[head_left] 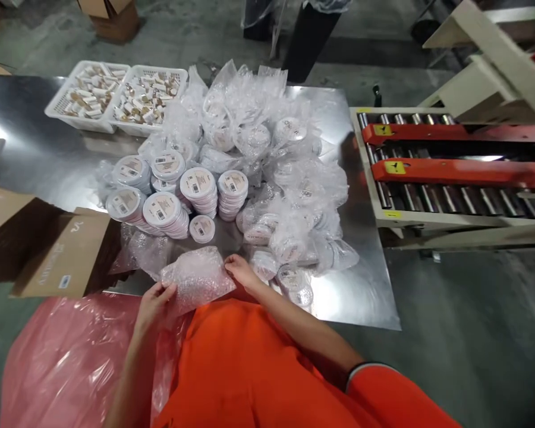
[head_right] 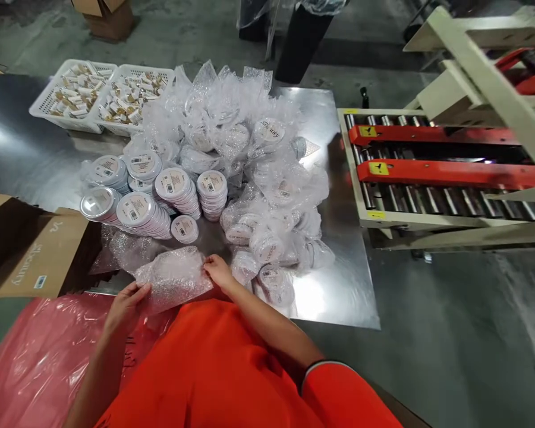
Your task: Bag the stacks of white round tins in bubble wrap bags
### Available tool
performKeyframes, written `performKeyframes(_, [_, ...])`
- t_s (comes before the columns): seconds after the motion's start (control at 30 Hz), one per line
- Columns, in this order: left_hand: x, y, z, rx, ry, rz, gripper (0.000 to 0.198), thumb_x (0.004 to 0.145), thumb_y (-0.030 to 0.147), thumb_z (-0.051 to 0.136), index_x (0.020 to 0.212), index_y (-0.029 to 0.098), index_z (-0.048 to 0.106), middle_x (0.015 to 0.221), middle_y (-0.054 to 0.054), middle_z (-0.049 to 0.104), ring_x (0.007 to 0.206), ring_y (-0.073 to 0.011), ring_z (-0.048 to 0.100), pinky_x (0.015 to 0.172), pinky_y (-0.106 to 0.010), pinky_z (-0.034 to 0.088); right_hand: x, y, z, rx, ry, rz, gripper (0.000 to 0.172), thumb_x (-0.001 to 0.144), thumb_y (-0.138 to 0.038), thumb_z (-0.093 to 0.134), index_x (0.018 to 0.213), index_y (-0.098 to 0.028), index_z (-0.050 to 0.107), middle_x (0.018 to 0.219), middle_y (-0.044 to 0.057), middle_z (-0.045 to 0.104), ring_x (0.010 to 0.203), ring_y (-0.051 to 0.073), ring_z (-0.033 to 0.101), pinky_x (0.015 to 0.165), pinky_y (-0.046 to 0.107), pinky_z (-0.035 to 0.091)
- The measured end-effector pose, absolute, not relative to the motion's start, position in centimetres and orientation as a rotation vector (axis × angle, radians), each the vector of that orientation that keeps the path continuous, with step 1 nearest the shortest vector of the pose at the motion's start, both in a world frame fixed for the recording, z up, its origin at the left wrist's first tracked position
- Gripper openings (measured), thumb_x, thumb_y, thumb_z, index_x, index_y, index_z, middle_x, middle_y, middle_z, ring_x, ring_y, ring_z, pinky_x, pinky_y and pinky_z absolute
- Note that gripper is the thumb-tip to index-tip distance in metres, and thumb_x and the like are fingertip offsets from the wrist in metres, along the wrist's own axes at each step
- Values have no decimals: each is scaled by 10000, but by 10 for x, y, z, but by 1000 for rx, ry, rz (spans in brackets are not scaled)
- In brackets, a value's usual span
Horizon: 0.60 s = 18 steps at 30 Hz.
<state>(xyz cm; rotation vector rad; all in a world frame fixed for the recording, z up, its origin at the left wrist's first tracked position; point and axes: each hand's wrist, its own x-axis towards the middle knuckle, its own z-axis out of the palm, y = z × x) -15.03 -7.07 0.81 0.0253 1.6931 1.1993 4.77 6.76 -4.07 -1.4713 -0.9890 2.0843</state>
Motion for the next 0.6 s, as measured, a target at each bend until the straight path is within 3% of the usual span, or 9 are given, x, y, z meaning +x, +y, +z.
performKeyframes(0.1, [-155,-74,23,453,2195,1016,360,612,461,717,600,182,488,531,73,420,527,-84,374,525,-211,297,31,61,-27,-1459,-1152,1946,180,652,-269,643,756,-206,511,734,-45,519,685,118,463,685,256,392])
performKeyframes(0.2, [-144,-65,36,748,2397,806,395,655,441,662,547,202,367,497,80,319,519,-85,303,513,-217,238,9,46,1,-1199,-1433,2066,235,717,-371,642,839,-203,532,807,-29,540,743,127,490,716,268,403])
performKeyframes(0.33, [-115,-42,36,990,2211,696,254,667,336,564,548,209,379,484,66,384,507,-98,329,499,-224,247,-8,31,27,-1104,-1592,2160,217,768,-357,599,735,-204,449,691,-48,473,647,111,439,600,239,363])
performKeyframes(0.47, [-104,-35,28,920,2035,806,306,661,364,596,528,209,369,484,66,373,498,-95,352,498,-216,290,2,39,23,-1199,-1616,2065,267,812,-291,521,605,-199,378,578,-56,372,575,97,358,539,228,295])
performKeyframes(0.6, [-110,-37,25,835,1770,897,235,702,402,628,689,187,535,621,37,548,577,-114,502,577,-223,408,12,51,16,-1144,-1574,2176,242,822,-288,488,609,-183,442,582,-46,411,574,96,366,544,223,300])
